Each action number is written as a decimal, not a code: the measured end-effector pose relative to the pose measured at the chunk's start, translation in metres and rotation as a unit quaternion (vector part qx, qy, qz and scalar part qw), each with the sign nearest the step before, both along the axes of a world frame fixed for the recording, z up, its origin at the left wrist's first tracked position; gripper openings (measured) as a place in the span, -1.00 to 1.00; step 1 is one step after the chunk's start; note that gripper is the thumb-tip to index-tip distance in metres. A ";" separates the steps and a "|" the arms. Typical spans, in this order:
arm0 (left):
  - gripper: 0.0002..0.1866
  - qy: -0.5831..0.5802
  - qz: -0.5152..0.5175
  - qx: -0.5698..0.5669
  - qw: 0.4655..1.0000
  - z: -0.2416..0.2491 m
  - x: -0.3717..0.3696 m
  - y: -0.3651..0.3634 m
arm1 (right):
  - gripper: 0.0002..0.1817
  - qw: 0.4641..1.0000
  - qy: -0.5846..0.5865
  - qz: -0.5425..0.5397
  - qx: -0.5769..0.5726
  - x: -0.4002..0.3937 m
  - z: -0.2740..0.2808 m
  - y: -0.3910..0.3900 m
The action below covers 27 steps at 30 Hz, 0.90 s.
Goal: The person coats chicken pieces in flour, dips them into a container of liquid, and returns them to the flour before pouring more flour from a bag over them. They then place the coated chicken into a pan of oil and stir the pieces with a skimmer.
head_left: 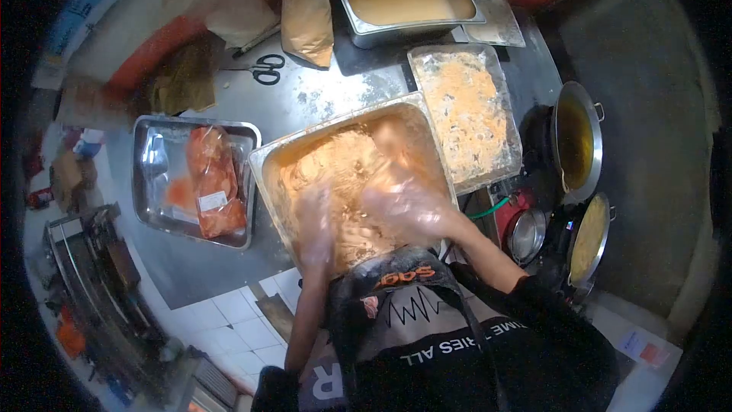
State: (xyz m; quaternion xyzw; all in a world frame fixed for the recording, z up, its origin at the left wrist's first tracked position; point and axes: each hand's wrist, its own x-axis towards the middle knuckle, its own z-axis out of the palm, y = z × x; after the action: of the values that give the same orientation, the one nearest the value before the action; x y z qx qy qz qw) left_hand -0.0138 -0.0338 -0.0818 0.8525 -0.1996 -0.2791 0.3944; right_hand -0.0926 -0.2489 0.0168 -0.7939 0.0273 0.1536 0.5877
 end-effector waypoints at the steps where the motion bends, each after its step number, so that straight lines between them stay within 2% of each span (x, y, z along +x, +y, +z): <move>1: -0.35 0.001 0.000 0.000 1.000 -0.005 0.000 0.007 | -0.36 0.988 0.111 -0.095 -0.053 0.010 -0.007 -0.012; 2: -0.35 -0.028 0.071 -0.057 0.995 -0.012 -0.002 0.015 | -0.37 0.952 0.220 -0.185 -0.104 0.019 -0.016 -0.022; 3: -0.35 -0.058 0.141 -0.111 0.982 -0.016 -0.004 0.020 | -0.37 0.952 0.222 -0.182 -0.102 0.024 -0.029 -0.023; 4: -0.35 -0.058 0.143 -0.109 0.982 -0.017 0.003 0.015 | -0.45 0.951 0.151 -0.201 -0.179 0.032 -0.045 -0.021; 5: -0.35 0.058 0.167 -0.129 0.976 -0.021 0.019 0.002 | -0.51 0.939 0.075 -0.217 -0.254 0.043 -0.058 -0.020; 6: -0.35 0.174 0.190 -0.145 0.955 -0.023 0.032 -0.009 | -0.51 0.941 0.074 -0.214 -0.252 0.055 -0.064 -0.016; 7: -0.35 0.173 0.192 -0.143 0.956 -0.016 0.038 -0.018 | -0.48 0.937 0.122 -0.178 -0.273 0.067 -0.069 -0.010; 8: -0.39 0.212 0.237 -0.167 0.933 -0.002 0.046 -0.035 | -0.44 0.930 0.165 -0.144 -0.296 0.075 -0.075 -0.009; 9: -0.42 0.254 0.279 -0.192 0.906 0.012 0.052 -0.052 | -0.41 0.959 0.066 -0.148 -0.234 0.067 -0.137 -0.015; 10: -0.45 0.296 0.322 -0.214 0.873 0.018 0.056 -0.061 | -0.41 0.959 0.066 -0.148 -0.234 0.069 -0.141 -0.017; 11: -0.52 0.295 0.323 -0.249 0.864 -0.028 0.059 -0.057 | -0.41 0.972 0.080 -0.131 -0.178 0.073 -0.143 -0.018; 12: -0.52 0.295 0.322 -0.249 0.865 -0.053 0.058 -0.053 | -0.39 0.981 0.093 -0.116 -0.121 0.074 -0.144 -0.018; 13: -0.55 0.357 0.341 -0.316 0.810 -0.070 0.058 -0.051 | -0.39 0.981 0.091 -0.117 -0.122 0.074 -0.144 -0.018; 14: -0.59 0.416 0.356 -0.378 0.747 -0.076 0.058 -0.048 | -0.39 0.980 0.109 -0.163 -0.025 0.072 -0.145 -0.015; 15: -0.66 0.450 0.367 -0.401 0.708 -0.046 0.059 -0.046 | -0.39 0.967 0.128 -0.206 0.075 0.069 -0.146 -0.010; 16: -0.66 0.449 0.370 -0.401 0.708 -0.051 0.055 -0.038 | -0.39 0.967 0.129 -0.204 0.077 0.068 -0.136 -0.009; 17: -0.69 0.318 0.301 -0.355 0.826 -0.057 0.046 -0.024 | -0.38 0.976 0.130 -0.162 0.060 0.061 -0.122 -0.015; 18: -0.68 0.176 0.222 -0.292 0.913 -0.065 0.034 -0.006 | -0.36 0.983 0.132 -0.118 0.045 0.054 -0.102 -0.019; 19: -0.59 0.060 0.157 -0.267 0.949 -0.072 0.021 0.018 | -0.36 0.984 0.133 -0.113 0.046 0.047 -0.082 -0.022; 20: -0.59 0.055 0.160 -0.266 0.949 -0.057 0.015 0.027 | -0.35 0.992 0.116 -0.046 0.032 0.039 -0.062 -0.026; 21: -0.59 0.001 0.122 -0.191 0.974 -0.029 0.009 0.034 | -0.35 0.995 0.100 0.018 0.019 0.035 -0.053 -0.028; 22: -0.59 -0.048 0.081 -0.113 0.989 -0.013 -0.001 0.041 | -0.35 0.994 0.103 0.016 0.021 0.038 -0.057 -0.031; 23: -0.59 -0.042 0.078 -0.111 0.990 -0.016 -0.015 0.048 | -0.32 0.995 0.012 0.076 -0.070 0.044 -0.063 -0.040; 24: -0.62 0.101 0.107 -0.104 0.984 -0.020 -0.032 0.054 | -0.30 0.975 -0.078 0.136 -0.160 0.051 -0.062 -0.047; 25: -0.63 0.239 0.136 -0.094 0.957 -0.024 -0.042 0.058 | -0.23 0.957 0.108 0.055 -0.263 0.068 -0.066 -0.042; 26: -0.63 0.239 0.136 -0.094 0.957 -0.024 -0.042 0.049 | -0.23 0.957 0.108 0.055 -0.263 0.078 -0.084 -0.047; 27: -0.60 0.308 0.243 -0.145 0.908 -0.023 -0.040 0.033 | -0.18 0.969 0.168 0.071 -0.164 0.085 -0.106 -0.048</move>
State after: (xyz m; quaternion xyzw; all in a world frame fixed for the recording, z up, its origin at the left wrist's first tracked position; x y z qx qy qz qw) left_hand -0.0539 -0.0008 -0.1050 0.6796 0.1065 -0.3911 0.6114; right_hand -0.0078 -0.2973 -0.0894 -0.8423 0.0939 0.3197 0.4237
